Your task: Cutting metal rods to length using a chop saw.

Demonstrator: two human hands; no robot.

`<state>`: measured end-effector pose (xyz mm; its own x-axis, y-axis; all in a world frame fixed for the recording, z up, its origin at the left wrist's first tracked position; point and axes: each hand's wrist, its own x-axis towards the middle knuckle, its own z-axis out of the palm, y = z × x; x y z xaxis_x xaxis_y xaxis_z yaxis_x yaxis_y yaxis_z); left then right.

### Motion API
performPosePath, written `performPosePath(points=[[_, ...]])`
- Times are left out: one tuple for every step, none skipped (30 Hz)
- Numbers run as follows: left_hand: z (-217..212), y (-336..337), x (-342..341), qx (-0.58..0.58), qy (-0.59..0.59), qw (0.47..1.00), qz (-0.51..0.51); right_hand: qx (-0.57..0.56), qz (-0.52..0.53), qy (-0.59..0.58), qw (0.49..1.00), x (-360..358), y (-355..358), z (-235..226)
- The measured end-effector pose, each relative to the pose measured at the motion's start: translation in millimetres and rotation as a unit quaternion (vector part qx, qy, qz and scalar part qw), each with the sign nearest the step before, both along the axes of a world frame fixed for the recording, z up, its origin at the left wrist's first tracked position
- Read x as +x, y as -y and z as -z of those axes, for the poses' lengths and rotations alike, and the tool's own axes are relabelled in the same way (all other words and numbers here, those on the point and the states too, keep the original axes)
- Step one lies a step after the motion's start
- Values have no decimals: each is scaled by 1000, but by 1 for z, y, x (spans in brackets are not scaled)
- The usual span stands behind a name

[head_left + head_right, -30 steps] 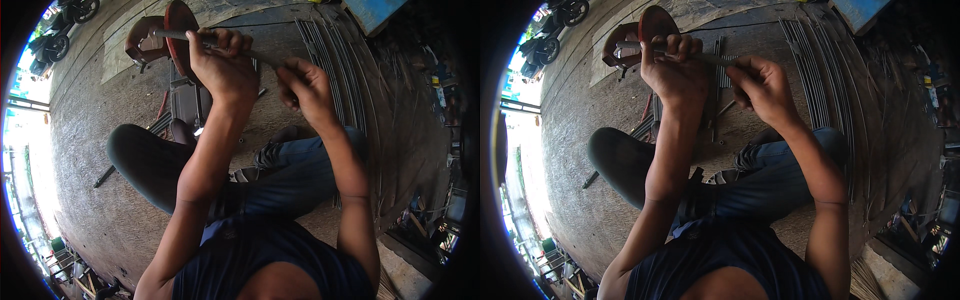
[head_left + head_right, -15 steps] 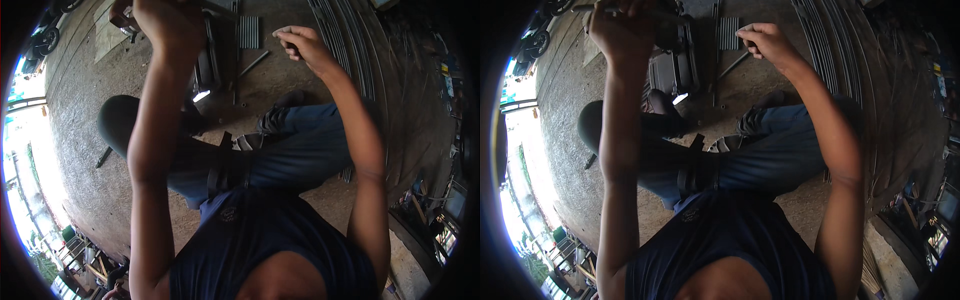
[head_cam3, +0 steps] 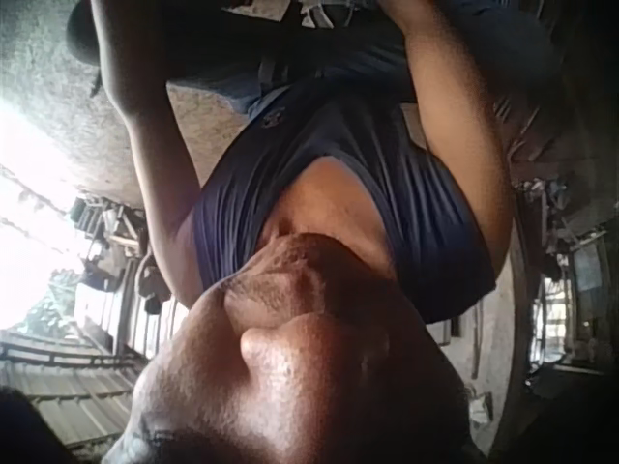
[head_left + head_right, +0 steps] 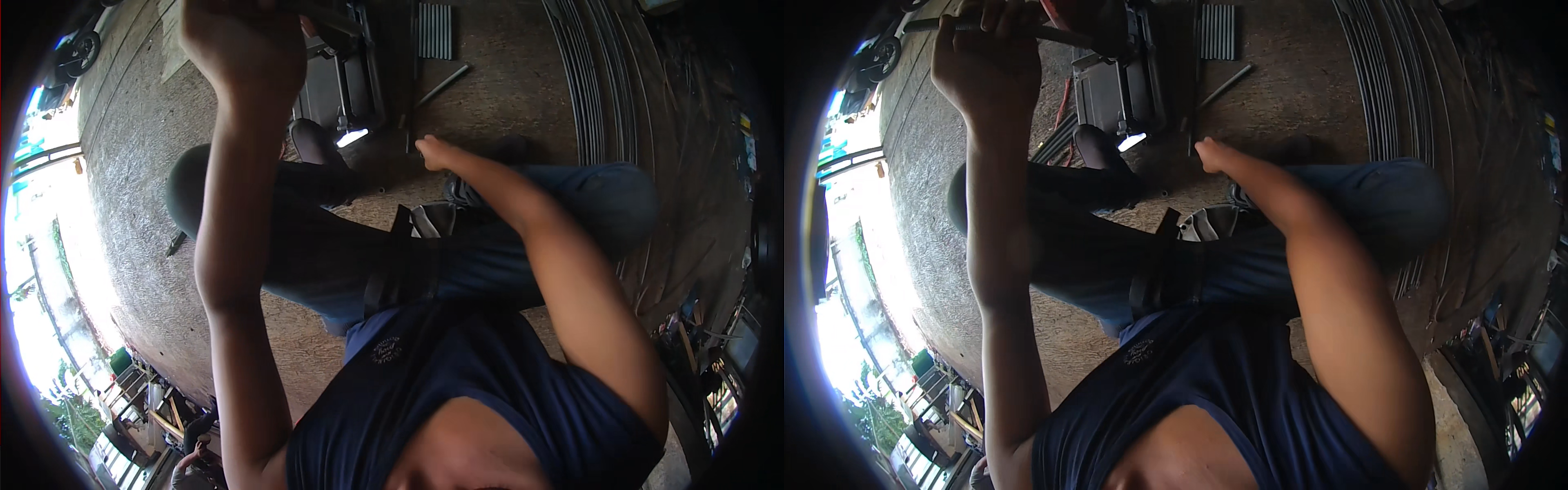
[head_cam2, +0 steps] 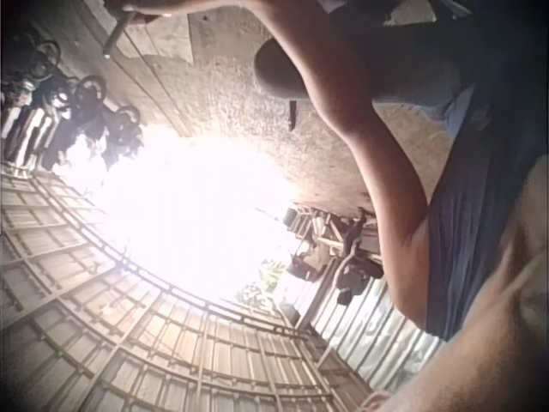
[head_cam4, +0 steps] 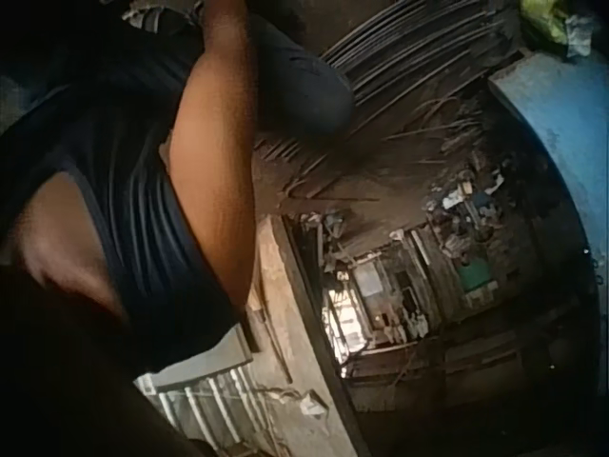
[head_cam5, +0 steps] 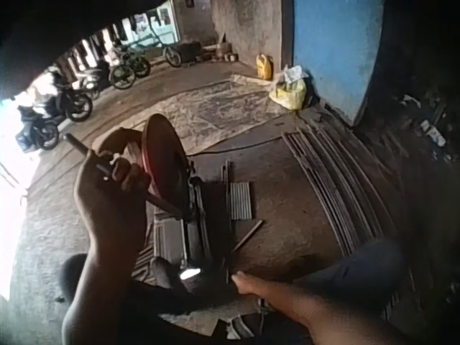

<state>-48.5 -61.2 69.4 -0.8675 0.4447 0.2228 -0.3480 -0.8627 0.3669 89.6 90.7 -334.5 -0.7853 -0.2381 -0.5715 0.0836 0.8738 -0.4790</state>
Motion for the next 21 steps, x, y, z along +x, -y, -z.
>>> performPosePath(points=[[2, -4, 5, -97, 37, 985, -141, -28, 19, -21, 999, 8, 8, 23], [-3, -3, 5, -112, 12, 980, -164, -44, 39, -38, 998, 16, 15, 45], [-7, -2, 6, -127, -12, 974, -187, -63, 55, -69, 994, 23, 19, 64], [-12, 0, 6, -141, -35, 967, -211, -83, 67, -99, 989, 28, 21, 82], [-14, 0, 6, -163, 5, 956, -243, -87, 59, -106, 989, 30, 21, 95], [-15, 0, 8, -185, 49, 943, -272, -86, 57, -136, 985, 34, 19, 101], [-16, 3, 6, -176, 70, 938, -290, -55, 59, -139, 987, 29, 15, 101], [-20, 9, 1, -172, 63, 938, -294, -83, 51, -177, 979, 15, 9, 94], [-25, 19, -4, -126, 25, 972, -199, -148, 223, -145, 953, -4, 3, 77], [-28, 25, -8, -78, -14, 992, -102, -185, 398, -72, 896, -26, -1, 51], [-28, 27, -11, -82, 20, 990, -115, -268, 487, -101, 825, -51, -13, 16], [-28, 28, -14, -79, 13, 989, -120, -329, 577, -93, 741, -79, -32, -27], [-29, 28, -17, -96, 22, 981, -165, -409, 582, -122, 692, -105, -46, -76], [-30, 26, -19, -110, 32, 971, -209, -468, 561, -169, 662, -127, -59, -129], [-32, 23, -21, -119, 65, 962, -239, -568, 501, -239, 608, -137, -64, -180], [-36, 22, -23, -112, 56, 962, -241, -591, 427, -292, 618, -142, -65, -228], [-40, 19, -24, -84, 33, 973, -214, -621, 328, -355, 617, -139, -64, -273], [-45, 17, -25, -57, 10, 981, -185, -602, 294, -385, 635, -127, -61, -311], [-50, 13, -23, -46, 3, 982, -181, -585, 223, -426, 654, -111, -54, -343], [-54, 11, -21, -42, -4, 983, -181, -592, 229, -427, 644, -96, -44, -366], [-58, 8, -17, -38, -28, 984, -174, -556, 180, -498, 641, -82, -33, -384]])
